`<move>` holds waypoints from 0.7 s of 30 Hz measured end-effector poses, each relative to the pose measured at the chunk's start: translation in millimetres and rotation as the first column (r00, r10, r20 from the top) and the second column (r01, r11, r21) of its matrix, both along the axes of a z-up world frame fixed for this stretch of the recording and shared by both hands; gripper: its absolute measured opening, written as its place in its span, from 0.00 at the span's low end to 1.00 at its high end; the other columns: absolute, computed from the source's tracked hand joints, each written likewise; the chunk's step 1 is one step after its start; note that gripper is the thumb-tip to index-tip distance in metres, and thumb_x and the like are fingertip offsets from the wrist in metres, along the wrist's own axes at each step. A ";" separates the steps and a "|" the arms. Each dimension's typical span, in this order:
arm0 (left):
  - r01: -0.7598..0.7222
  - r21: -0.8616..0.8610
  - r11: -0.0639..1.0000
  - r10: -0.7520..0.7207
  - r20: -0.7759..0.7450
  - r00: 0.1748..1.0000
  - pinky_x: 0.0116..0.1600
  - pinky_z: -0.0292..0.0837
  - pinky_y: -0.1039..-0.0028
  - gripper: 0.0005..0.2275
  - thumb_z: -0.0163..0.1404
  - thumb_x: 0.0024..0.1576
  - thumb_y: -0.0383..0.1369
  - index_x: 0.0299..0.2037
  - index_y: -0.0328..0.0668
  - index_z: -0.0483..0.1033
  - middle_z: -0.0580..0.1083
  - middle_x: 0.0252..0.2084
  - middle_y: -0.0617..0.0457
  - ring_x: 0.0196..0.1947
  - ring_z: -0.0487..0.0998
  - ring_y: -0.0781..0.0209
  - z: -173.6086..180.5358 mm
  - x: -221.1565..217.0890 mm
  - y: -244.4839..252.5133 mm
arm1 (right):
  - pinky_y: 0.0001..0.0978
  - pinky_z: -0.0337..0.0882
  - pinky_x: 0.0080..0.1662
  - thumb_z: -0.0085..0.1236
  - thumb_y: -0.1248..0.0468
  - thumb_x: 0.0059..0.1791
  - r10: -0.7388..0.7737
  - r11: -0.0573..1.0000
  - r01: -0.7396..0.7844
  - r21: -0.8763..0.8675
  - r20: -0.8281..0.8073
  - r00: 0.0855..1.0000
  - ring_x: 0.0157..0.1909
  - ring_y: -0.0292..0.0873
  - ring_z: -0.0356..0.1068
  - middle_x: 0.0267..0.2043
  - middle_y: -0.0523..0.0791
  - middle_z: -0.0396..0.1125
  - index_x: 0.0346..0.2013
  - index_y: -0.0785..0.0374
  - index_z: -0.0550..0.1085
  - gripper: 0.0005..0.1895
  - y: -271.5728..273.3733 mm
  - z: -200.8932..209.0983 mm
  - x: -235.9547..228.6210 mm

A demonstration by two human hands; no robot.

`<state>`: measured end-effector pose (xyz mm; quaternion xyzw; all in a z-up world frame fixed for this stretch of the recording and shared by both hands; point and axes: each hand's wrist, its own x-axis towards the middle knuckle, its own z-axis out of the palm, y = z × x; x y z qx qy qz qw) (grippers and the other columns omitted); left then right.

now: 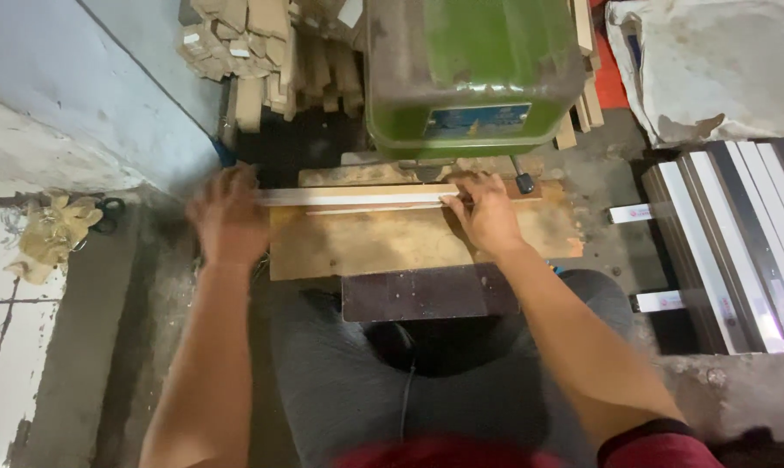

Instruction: Processing and stacking white rectangular strips using an industrial machine

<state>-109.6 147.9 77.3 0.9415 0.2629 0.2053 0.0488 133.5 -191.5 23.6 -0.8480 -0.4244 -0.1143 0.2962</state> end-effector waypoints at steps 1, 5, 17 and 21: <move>0.049 0.026 0.998 -0.052 0.125 0.991 0.68 0.56 0.44 0.16 0.56 0.60 0.33 0.58 0.51 0.74 0.71 0.55 0.48 0.65 0.67 0.45 5.9 12.4 -16.8 | 0.36 0.69 0.53 0.65 0.46 0.50 -0.027 1.000 0.027 -0.005 0.021 0.999 0.43 0.49 0.73 0.35 0.45 0.73 0.47 0.53 0.80 0.18 1.7 6.8 -3.9; 0.202 0.032 0.979 -0.203 0.033 0.979 0.65 0.58 0.43 0.15 0.59 0.56 0.40 0.53 0.54 0.80 0.75 0.53 0.50 0.59 0.71 0.42 -30.8 64.7 -76.0 | 0.35 0.64 0.57 0.66 0.49 0.50 0.014 0.997 -0.013 0.082 -0.012 1.000 0.47 0.47 0.75 0.41 0.44 0.76 0.48 0.54 0.80 0.17 2.3 1.5 -2.1; 0.258 -0.025 0.966 -0.239 0.293 0.926 0.68 0.47 0.57 0.14 0.55 0.59 0.46 0.54 0.64 0.77 0.72 0.50 0.65 0.55 0.68 0.62 -75.9 119.3 -142.6 | 0.44 0.69 0.53 0.67 0.52 0.50 -0.018 0.996 0.025 0.080 -0.088 0.996 0.47 0.55 0.72 0.43 0.47 0.74 0.51 0.56 0.78 0.19 6.0 1.4 -2.5; 0.253 0.005 0.968 -0.241 0.315 0.918 0.70 0.45 0.56 0.13 0.53 0.60 0.44 0.55 0.64 0.75 0.72 0.50 0.64 0.56 0.67 0.63 -79.4 118.3 -145.5 | 0.50 0.72 0.51 0.68 0.50 0.50 -0.081 0.995 0.086 0.049 -0.100 0.992 0.46 0.61 0.72 0.39 0.54 0.72 0.50 0.63 0.77 0.22 4.6 17.5 -13.0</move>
